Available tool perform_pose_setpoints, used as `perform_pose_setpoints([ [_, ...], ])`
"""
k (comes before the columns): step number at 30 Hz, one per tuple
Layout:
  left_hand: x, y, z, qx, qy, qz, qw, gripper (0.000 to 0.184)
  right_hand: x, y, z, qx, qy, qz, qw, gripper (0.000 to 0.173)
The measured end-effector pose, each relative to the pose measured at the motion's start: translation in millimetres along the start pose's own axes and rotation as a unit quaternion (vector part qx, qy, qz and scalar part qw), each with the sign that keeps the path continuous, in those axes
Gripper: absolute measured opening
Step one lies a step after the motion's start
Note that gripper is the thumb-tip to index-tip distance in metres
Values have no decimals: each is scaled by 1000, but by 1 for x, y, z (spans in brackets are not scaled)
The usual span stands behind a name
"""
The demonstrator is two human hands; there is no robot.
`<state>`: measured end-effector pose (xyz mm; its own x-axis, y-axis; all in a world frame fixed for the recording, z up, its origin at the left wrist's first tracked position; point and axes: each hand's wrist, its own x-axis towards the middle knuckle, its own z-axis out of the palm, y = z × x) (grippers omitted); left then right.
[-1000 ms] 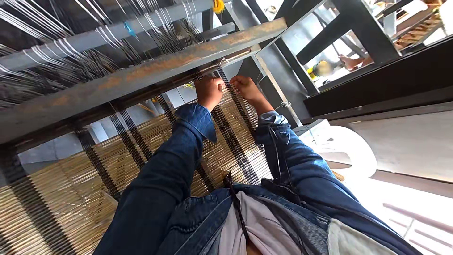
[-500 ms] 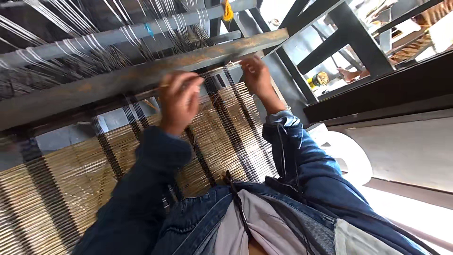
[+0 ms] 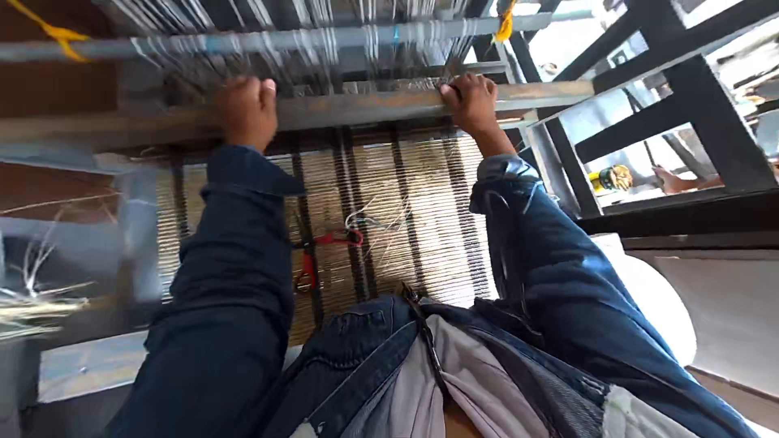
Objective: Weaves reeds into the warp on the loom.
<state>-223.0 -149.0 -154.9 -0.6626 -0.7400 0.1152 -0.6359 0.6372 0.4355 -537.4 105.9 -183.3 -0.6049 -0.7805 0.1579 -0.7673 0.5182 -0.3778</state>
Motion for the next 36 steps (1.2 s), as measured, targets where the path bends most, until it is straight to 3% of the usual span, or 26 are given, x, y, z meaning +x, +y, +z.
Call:
perform_pose_setpoints([
  [5,-39,-10,5,13,-18,16,1000,55,-46,-9,-3,-9,-29,31,999,52],
  [8,-40,-5,-1,11,-35,-6,999,53,-42,-26,-7,-31,-60,85,994,56],
  [22,-43,-11,-7,-14,-61,20,998,47,-45,-37,-7,-29,-56,116,991,54],
  [25,-46,-20,-2,-45,-34,58,997,42,-60,-30,1,86,29,71,993,37],
  [27,-55,-26,3,-74,-11,86,993,41,-85,-18,12,247,133,51,958,31],
  [29,-71,-29,8,-81,9,97,992,48,-113,-9,21,350,180,124,911,31],
  [32,-90,-34,21,-42,71,117,990,60,-138,10,38,275,143,197,930,31],
  [36,-69,-28,24,-15,143,122,982,55,-133,10,41,131,53,156,978,36],
])
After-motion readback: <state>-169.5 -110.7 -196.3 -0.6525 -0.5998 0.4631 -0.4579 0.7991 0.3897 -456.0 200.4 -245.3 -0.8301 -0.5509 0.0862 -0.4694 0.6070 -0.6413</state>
